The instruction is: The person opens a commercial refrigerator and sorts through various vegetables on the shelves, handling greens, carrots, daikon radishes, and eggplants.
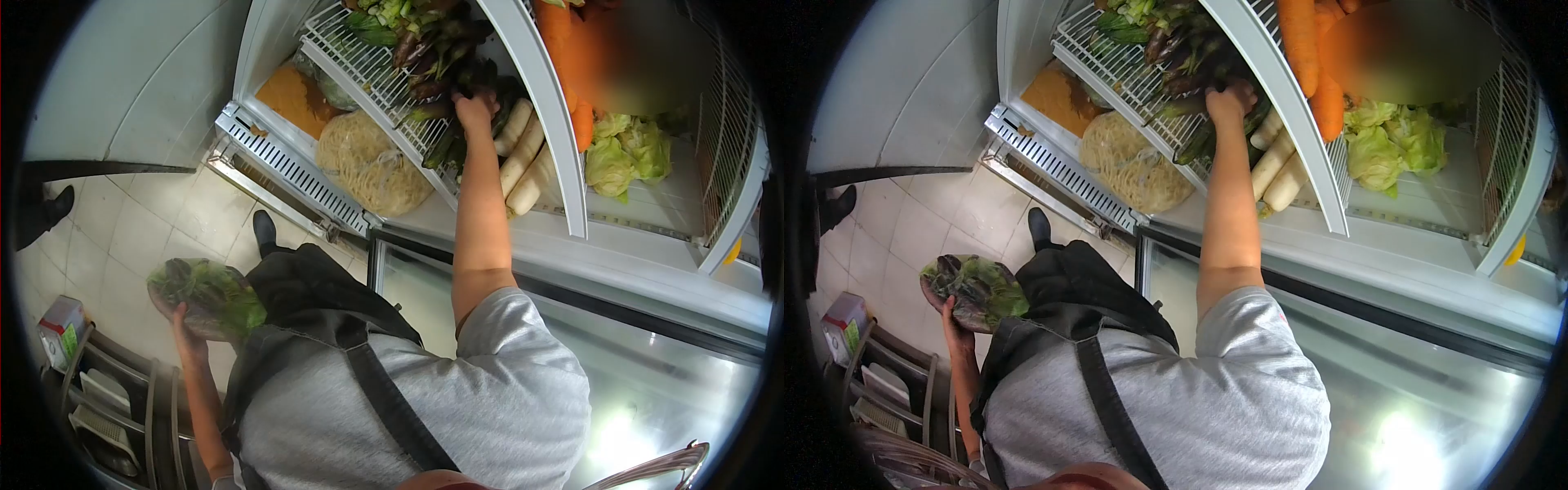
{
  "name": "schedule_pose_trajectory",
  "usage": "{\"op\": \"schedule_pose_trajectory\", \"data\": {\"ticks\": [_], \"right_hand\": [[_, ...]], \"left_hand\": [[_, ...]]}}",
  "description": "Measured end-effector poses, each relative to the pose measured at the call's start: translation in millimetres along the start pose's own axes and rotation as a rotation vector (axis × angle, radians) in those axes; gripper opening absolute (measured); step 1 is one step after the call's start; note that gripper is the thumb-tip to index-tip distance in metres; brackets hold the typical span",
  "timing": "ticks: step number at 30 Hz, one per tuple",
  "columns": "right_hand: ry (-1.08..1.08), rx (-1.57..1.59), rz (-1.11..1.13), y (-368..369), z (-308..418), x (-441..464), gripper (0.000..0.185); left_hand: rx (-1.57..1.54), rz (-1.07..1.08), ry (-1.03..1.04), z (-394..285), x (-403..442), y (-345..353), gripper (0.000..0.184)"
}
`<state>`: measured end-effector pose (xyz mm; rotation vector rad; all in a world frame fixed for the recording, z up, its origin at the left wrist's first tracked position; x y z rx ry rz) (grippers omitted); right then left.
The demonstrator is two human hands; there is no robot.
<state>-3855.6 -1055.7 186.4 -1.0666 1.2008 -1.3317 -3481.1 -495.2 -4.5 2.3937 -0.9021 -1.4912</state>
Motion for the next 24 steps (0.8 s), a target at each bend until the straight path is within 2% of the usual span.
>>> {"op": "schedule_pose_trajectory", "data": {"ticks": [2,3,4,6,7,9,11,13,14,16,17,19,23,24], "right_hand": [[-0.057,0.008,-0.024,8,-2,0,0.060],[-0.059,0.009,-0.026,14,-1,-2,0.060],[-0.051,0.325,-0.070,22,-2,-6,0.061],[-0.047,1.017,-0.112,30,-3,-8,0.063],[-0.048,1.018,-0.113,23,-1,-10,0.063],[0.071,1.913,0.039,17,-2,-11,0.063],[0.062,1.903,0.111,16,-4,-10,0.059],[0.300,1.949,0.471,12,10,-17,0.051],[0.303,1.952,0.476,4,17,-16,0.051],[0.490,1.744,0.481,-7,32,-16,0.050],[0.492,1.742,0.489,3,25,-7,0.050],[0.576,1.510,0.408,24,7,14,0.046],[0.591,1.397,0.266,32,0,16,0.038],[0.554,1.449,0.156,35,-4,19,0.034]], "left_hand": [[0.004,-0.003,0.004,-1,1,2,0.079],[-0.007,-0.028,-0.021,-1,1,4,0.071],[-0.020,-0.054,-0.047,0,2,6,0.063],[-0.023,-0.044,-0.030,-1,5,9,0.064],[-0.025,-0.036,-0.010,-2,7,12,0.065],[-0.008,-0.020,0.014,-5,12,19,0.066],[0.013,-0.007,0.037,-8,16,27,0.068],[0.037,0.014,0.087,-12,18,37,0.070],[0.039,0.010,0.090,-14,18,41,0.070],[0.050,0.010,0.074,-17,19,47,0.070],[0.048,0.003,0.075,-18,20,49,0.070],[0.027,0.033,0.082,-22,21,59,0.070],[0.014,0.018,0.039,-26,25,71,0.069],[0.037,0.035,0.061,-28,27,73,0.069]]}}
Point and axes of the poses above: each hand's wrist, its own x-axis towards the middle knuckle, its own y-axis out of the palm, z = x × y, the point moved 2 cm from there along x, towards the middle knuckle, and after that the axes turned 6 degrees about z, right-handed, at the moved point
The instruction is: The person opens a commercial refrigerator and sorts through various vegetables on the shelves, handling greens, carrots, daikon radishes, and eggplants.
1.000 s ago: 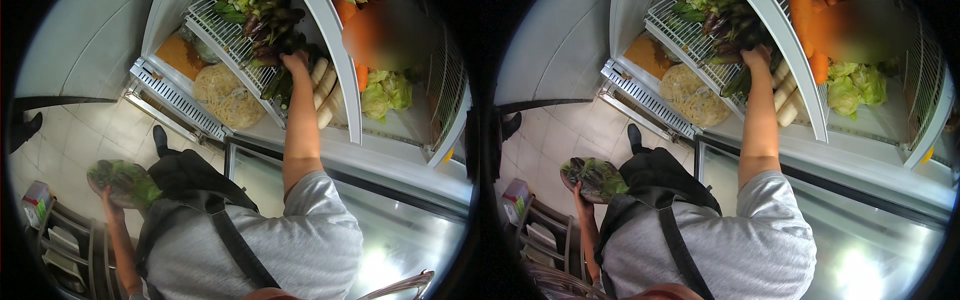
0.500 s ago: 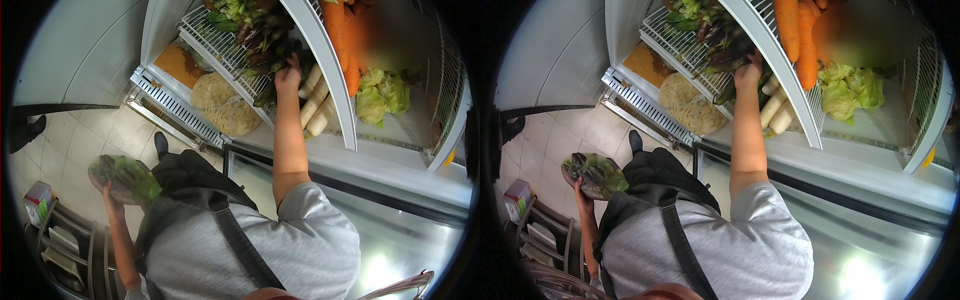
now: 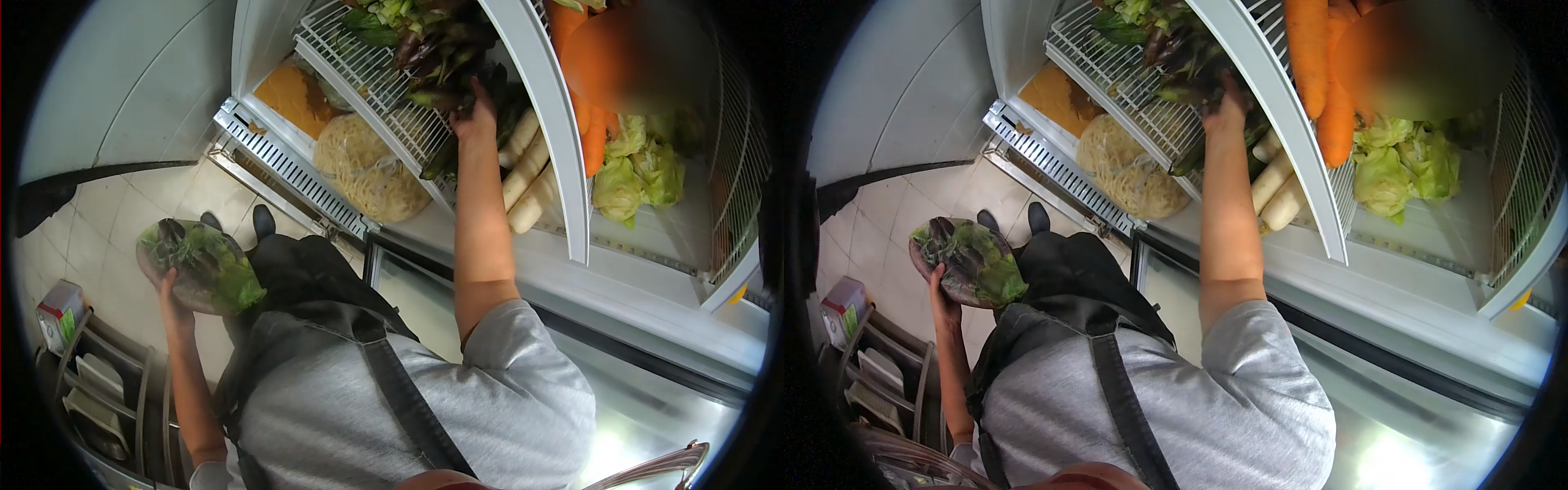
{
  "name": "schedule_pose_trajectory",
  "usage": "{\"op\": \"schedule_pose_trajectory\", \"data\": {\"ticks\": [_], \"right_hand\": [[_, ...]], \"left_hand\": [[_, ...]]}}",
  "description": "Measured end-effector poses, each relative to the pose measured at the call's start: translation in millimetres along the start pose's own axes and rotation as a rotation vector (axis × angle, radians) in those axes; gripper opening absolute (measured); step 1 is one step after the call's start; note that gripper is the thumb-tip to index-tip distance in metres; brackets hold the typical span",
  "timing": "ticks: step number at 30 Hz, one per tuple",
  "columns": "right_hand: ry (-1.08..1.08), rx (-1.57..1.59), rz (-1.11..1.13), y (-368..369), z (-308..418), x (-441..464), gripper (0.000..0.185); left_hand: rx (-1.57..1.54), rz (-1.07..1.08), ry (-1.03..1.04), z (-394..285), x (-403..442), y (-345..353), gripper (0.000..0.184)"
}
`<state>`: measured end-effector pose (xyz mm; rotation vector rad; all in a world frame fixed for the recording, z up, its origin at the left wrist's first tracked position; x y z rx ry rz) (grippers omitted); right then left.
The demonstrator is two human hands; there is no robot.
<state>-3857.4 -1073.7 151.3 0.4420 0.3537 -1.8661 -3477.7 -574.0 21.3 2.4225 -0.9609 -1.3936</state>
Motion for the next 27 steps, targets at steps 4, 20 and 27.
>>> {"op": "schedule_pose_trajectory", "data": {"ticks": [4,20,27], "right_hand": [[-0.097,-0.020,-0.045,-11,15,7,0.031],[-0.088,-0.038,0.161,-12,-1,6,0.086],[0.141,0.245,0.472,-1,22,4,0.062]], "left_hand": [[0.095,0.032,0.034,-13,4,20,0.071],[0.292,0.429,-0.022,-40,67,191,0.078],[0.442,0.427,0.322,29,236,244,0.065]]}}
Point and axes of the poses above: each hand's wrist, its own x-axis towards the middle knuckle, its own y-axis out of the palm, z = x × y, the point moved 2 cm from there along x, towards the middle knuckle, and after that the axes turned 6 degrees about z, right-handed, at the moved point
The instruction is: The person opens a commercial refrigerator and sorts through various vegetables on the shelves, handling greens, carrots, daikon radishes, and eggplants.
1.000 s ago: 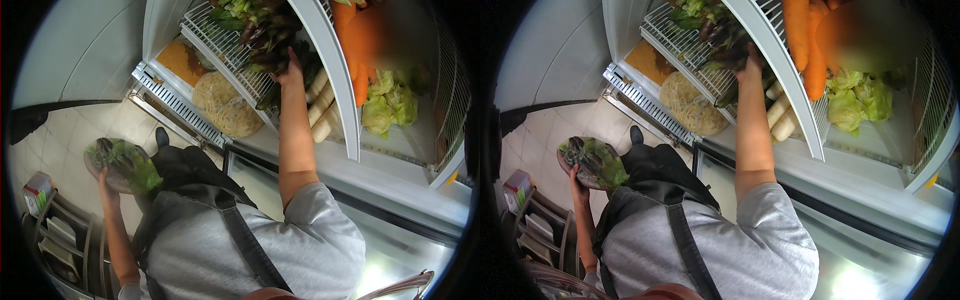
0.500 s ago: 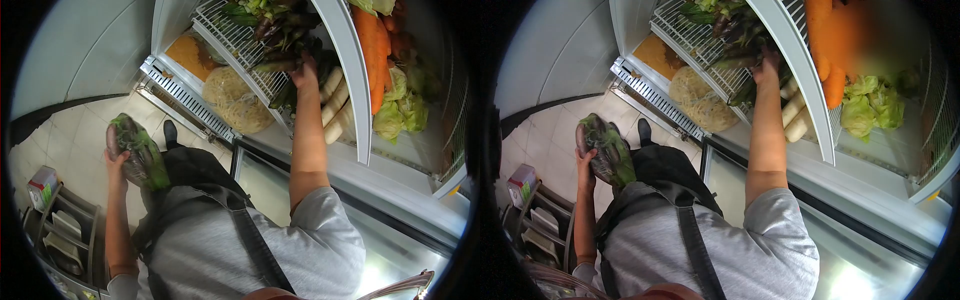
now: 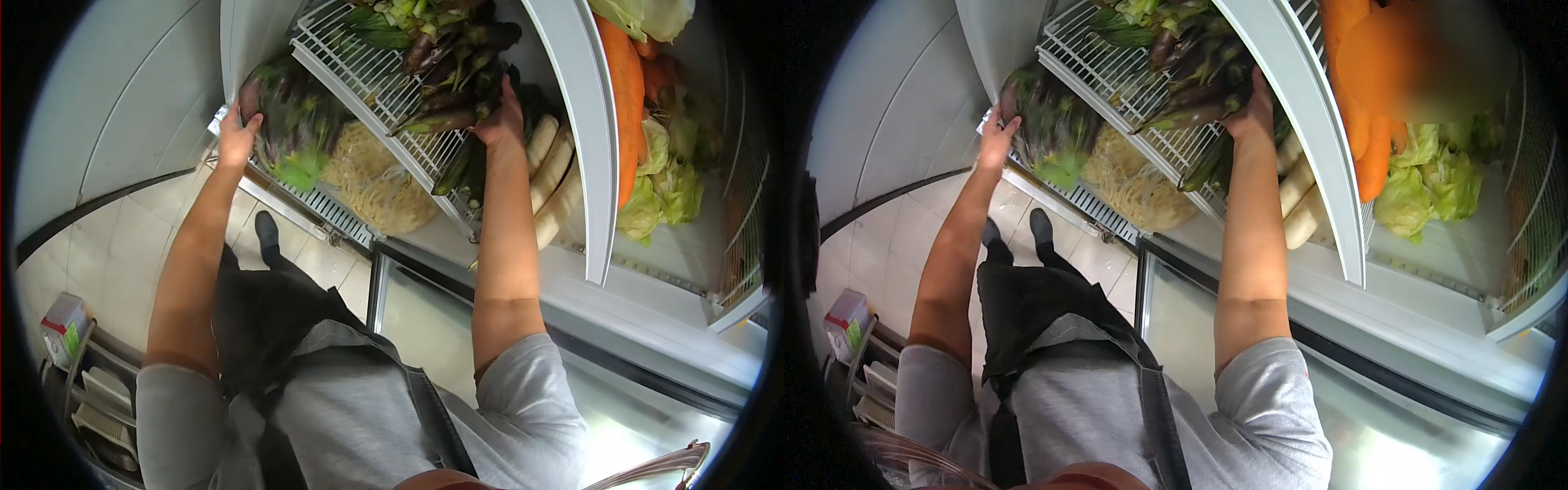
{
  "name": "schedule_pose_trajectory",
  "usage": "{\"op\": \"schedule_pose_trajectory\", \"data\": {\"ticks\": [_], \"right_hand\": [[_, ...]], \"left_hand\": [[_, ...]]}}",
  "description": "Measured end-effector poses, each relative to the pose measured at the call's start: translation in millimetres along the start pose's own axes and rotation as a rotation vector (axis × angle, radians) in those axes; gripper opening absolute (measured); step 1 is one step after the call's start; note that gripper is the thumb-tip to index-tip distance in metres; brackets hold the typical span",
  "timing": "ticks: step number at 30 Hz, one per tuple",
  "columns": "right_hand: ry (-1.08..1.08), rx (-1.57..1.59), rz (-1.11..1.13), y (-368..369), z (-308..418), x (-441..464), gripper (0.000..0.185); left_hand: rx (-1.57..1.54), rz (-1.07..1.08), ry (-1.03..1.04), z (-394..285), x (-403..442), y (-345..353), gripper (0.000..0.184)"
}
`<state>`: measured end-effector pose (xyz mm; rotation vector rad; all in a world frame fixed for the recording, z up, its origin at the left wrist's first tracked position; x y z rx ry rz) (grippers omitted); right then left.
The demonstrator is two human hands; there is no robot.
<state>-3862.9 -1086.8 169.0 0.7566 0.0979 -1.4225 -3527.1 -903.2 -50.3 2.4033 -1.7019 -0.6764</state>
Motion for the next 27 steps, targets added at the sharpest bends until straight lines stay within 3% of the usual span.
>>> {"op": "schedule_pose_trajectory", "data": {"ticks": [1,4,6,7,9,10,12,13,17,19,21,23,25,26,27], "right_hand": [[-0.002,-0.007,0.001,2,1,7,0.062],[0.042,-0.251,-0.171,3,2,21,0.052],[0.099,-0.213,-0.076,2,5,18,0.070],[0.098,-0.206,-0.082,-11,1,23,0.070],[-0.059,-0.265,-0.275,-32,-7,36,0.092],[-0.064,-0.261,-0.281,-22,-11,30,0.092],[-0.239,-0.400,-0.514,-10,-15,19,0.060],[-0.276,-0.378,-0.528,-9,-15,20,0.079],[-0.271,-0.372,-0.569,24,-15,-10,0.088],[-0.239,-0.300,-0.322,28,-15,-16,0.092],[-0.208,-0.333,-0.277,29,-14,-16,0.092],[-0.174,-0.359,-0.223,30,-15,-13,0.092],[-0.194,-0.587,-0.375,30,-14,-8,0.088],[-0.195,-0.579,-0.365,32,-14,-7,0.088],[-0.202,-0.496,-0.344,34,-13,-7,0.086]], "left_hand": [[0.264,-0.153,0.132,20,11,-4,0.061],[0.451,-0.236,0.074,34,8,-12,0.059],[0.433,-0.171,0.069,39,3,-25,0.060],[0.413,-0.103,0.065,38,0,-31,0.061],[0.410,-0.019,0.025,30,-7,-33,0.062],[0.412,-0.011,0.026,22,-12,-30,0.062],[0.256,-0.013,-0.045,14,-23,-21,0.064],[0.256,-0.013,-0.046,13,-28,-17,0.064],[0.227,-0.113,-0.052,2,-43,-5,0.062],[0.263,-0.144,-0.025,-2,-48,5,0.059],[0.715,-0.321,0.383,-16,-58,20,0.056],[0.881,-0.180,0.581,-77,-75,74,0.052],[0.867,0.068,0.696,-125,-79,127,0.046],[0.876,0.127,0.885,-146,-73,152,0.045],[0.925,0.236,0.943,-167,-66,179,0.046]]}}
Point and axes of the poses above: each hand's wrist, its own x-axis towards the middle knuckle, its own y-axis out of the palm, z = x × y, the point moved 2 cm from there along x, towards the middle knuckle, and after that the axes turned 6 degrees about z, right-handed, at the moved point
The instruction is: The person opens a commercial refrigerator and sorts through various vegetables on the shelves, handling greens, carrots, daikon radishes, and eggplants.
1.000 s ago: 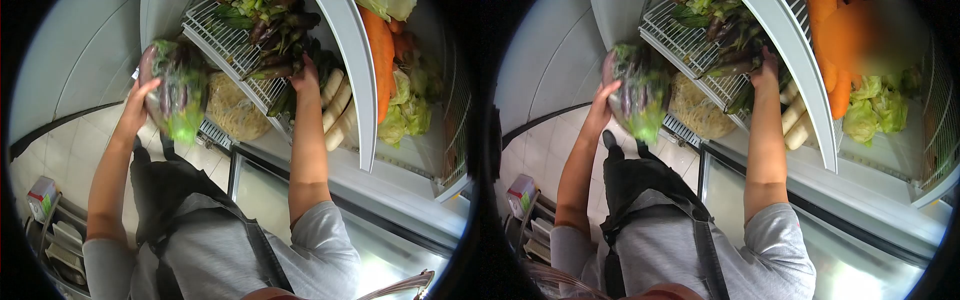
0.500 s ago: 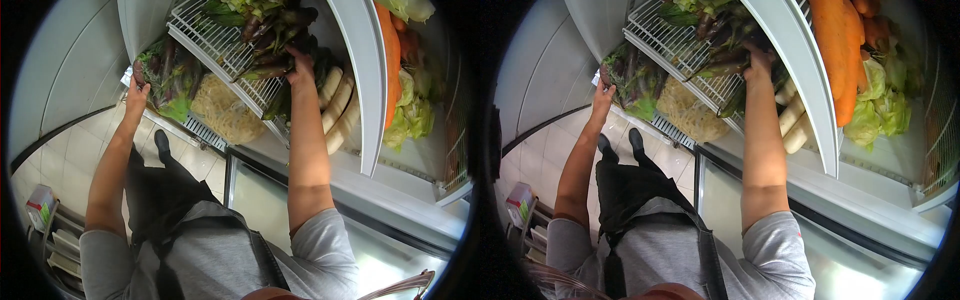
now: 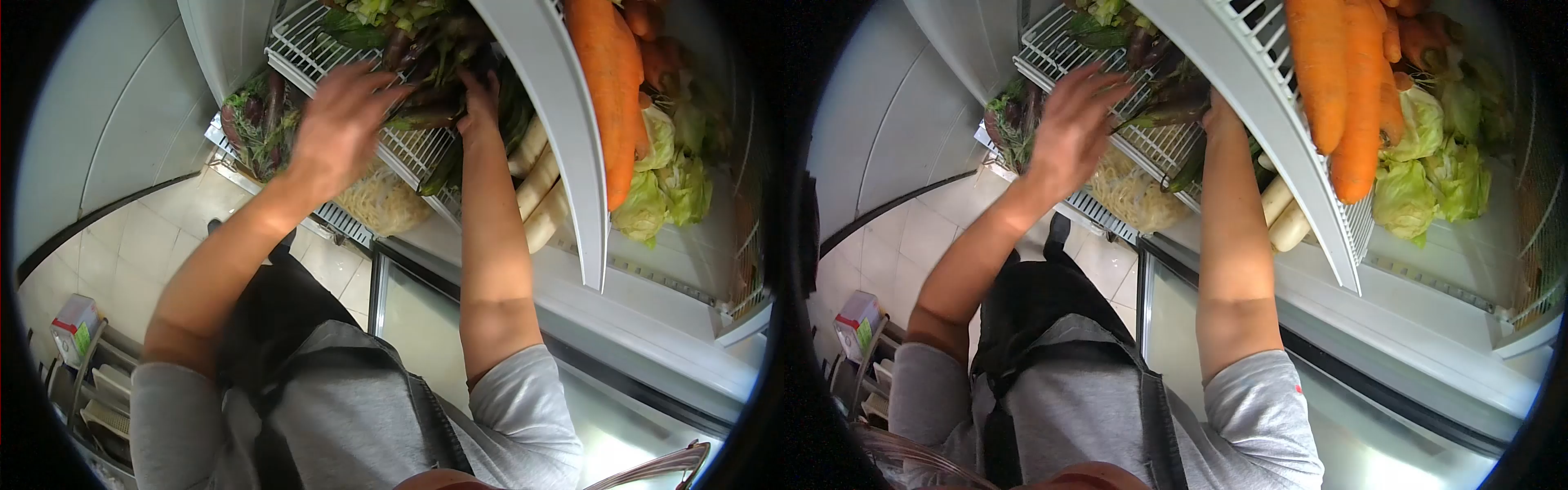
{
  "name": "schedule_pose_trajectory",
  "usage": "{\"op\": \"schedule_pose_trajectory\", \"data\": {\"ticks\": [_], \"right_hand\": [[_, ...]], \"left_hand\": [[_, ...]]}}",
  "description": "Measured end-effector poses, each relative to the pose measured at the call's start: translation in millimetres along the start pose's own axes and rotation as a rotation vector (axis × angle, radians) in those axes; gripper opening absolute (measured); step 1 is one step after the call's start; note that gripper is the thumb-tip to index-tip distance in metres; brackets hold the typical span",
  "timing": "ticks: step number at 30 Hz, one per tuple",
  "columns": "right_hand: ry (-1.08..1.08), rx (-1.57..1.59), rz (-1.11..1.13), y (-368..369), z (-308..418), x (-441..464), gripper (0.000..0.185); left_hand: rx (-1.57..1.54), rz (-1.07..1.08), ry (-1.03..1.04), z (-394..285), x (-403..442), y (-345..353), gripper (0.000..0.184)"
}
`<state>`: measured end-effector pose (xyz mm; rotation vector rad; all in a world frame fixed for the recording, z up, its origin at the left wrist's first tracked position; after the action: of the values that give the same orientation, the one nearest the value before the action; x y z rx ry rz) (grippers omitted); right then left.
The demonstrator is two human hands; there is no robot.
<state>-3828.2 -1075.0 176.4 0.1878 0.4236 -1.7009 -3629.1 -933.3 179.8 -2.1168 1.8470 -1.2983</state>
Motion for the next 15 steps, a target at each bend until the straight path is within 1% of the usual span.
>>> {"op": "schedule_pose_trajectory", "data": {"ticks": [1,2,3,4,5,6,8,9,10,12,13,15], "right_hand": [[0.003,0.084,0.010,0,1,0,0.085],[-0.202,0.261,0.153,-18,-22,29,0.079],[-0.243,0.116,0.080,-16,-17,24,0.063],[-0.212,0.147,0.024,-17,-18,25,0.057],[-0.180,0.175,-0.030,-19,-19,27,0.051],[-0.180,0.178,-0.025,-19,-15,25,0.051],[-0.092,0.285,0.207,-12,-3,17,0.048],[-0.006,0.212,0.140,-12,-1,14,0.053],[-0.005,0.211,0.142,-9,-3,3,0.053],[-0.314,-0.198,-0.113,-2,-7,-18,0.059],[-0.377,-0.042,-0.074,-1,-15,-13,0.062],[-0.331,-0.015,0.019,-4,-22,-11,0.066]], "left_hand": [[0.032,-0.007,0.104,-12,29,4,0.046],[0.063,-0.013,0.208,-21,55,10,0.046],[0.115,0.085,0.225,-25,80,22,0.043],[0.166,0.182,0.238,-25,103,35,0.040],[0.184,0.157,0.212,-13,126,59,0.042],[0.204,0.130,0.185,-2,140,78,0.045],[0.213,0.119,0.080,9,157,93,0.045],[0.200,0.114,0.015,11,163,96,0.045],[0.175,0.105,-0.047,12,164,98,0.046],[0.126,0.082,-0.154,10,164,99,0.046],[0.105,0.068,-0.203,6,164,100,0.047],[0.062,0.037,-0.293,-4,159,102,0.047]]}}
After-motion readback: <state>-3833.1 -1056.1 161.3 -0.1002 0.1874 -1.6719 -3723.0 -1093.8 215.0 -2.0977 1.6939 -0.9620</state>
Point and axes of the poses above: each hand's wrist, its own x-axis towards the middle knuckle, its own y-axis out of the palm, z = x × y, the point moved 2 cm from there along x, towards the middle knuckle, and after that the axes turned 6 degrees about z, right-handed, at the moved point
